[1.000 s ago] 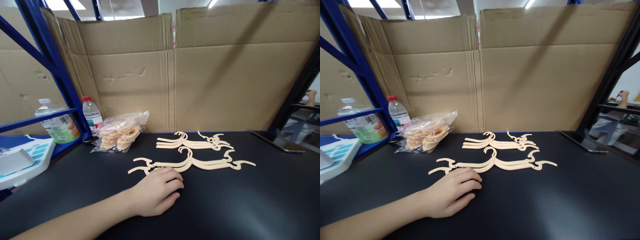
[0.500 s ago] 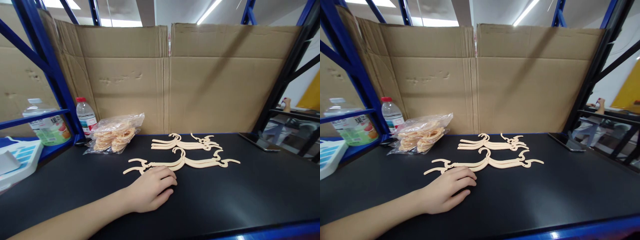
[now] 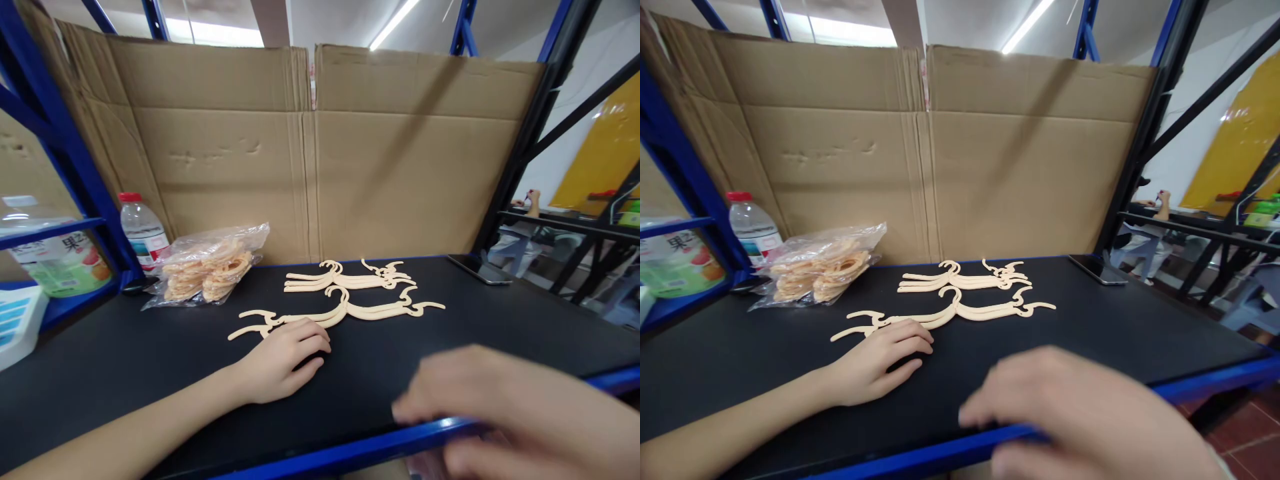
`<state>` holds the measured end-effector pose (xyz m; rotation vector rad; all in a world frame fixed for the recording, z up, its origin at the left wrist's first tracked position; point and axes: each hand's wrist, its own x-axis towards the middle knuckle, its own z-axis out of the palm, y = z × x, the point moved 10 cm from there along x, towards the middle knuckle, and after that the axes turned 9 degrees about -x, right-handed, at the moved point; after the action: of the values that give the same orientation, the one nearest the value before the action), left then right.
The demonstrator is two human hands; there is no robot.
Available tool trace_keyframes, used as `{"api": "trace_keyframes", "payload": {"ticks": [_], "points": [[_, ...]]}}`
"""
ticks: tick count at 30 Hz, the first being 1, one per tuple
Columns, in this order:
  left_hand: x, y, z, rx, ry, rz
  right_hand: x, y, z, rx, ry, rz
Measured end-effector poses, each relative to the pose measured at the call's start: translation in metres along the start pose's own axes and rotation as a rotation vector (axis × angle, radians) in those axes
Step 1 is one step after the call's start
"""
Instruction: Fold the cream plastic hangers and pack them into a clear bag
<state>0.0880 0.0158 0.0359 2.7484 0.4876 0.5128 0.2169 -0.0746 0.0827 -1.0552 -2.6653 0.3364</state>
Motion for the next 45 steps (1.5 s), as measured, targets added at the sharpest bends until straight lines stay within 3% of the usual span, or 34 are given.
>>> {"api": "trace_keyframes", "payload": {"ticks": [2,4,6,8,10,12,18,23,30,34,37,39,41,43,45], "points": [[0.001,0.001,0.0,0.006,-0.002,0.01,0.029,0.029,-0.036,-0.064,0.026,0.04],[0.001,0.002,-0.001,0.01,0.004,0.018,0.061,0.073,-0.055,-0.032,-0.025,0.066],[0.001,0.003,-0.003,0.012,0.017,0.025,0.086,0.134,-0.066,-0.059,-0.02,0.171],[0.001,0.005,-0.005,0.012,0.03,0.032,0.097,0.202,-0.079,-0.262,0.13,0.369],[0.001,0.005,-0.005,0.009,0.027,0.034,0.098,0.251,-0.072,-0.348,0.221,0.462],[0.0,0.005,-0.004,0.003,0.02,0.027,0.096,0.281,-0.056,-0.393,0.263,0.478],[0.001,0.002,-0.006,-0.036,0.037,0.013,0.093,0.313,-0.016,-0.469,0.193,0.364],[0.003,-0.001,-0.001,-0.04,-0.001,-0.007,0.093,0.314,-0.014,-0.539,0.167,0.354],[0.003,0.0,-0.002,-0.051,0.008,-0.012,0.091,0.297,-0.023,-0.619,0.219,0.349],[0.003,-0.003,-0.002,-0.105,0.006,-0.03,0.082,0.289,-0.038,-0.631,0.319,0.379],[0.004,-0.014,-0.008,-0.322,0.121,-0.144,0.077,0.275,-0.057,-0.612,0.441,0.415],[0.002,-0.027,-0.01,-0.635,0.255,-0.267,0.08,0.254,-0.065,-0.582,0.521,0.41],[0.0,-0.035,-0.001,-1.024,0.343,-0.379,0.089,0.216,-0.065,-0.536,0.588,0.329],[-0.001,-0.038,0.011,-1.312,0.37,-0.471,0.099,0.154,-0.058,-0.439,0.69,0.058],[-0.003,-0.04,0.019,-1.448,0.374,-0.544,0.107,0.092,-0.038,-0.492,0.694,-0.177]]}}
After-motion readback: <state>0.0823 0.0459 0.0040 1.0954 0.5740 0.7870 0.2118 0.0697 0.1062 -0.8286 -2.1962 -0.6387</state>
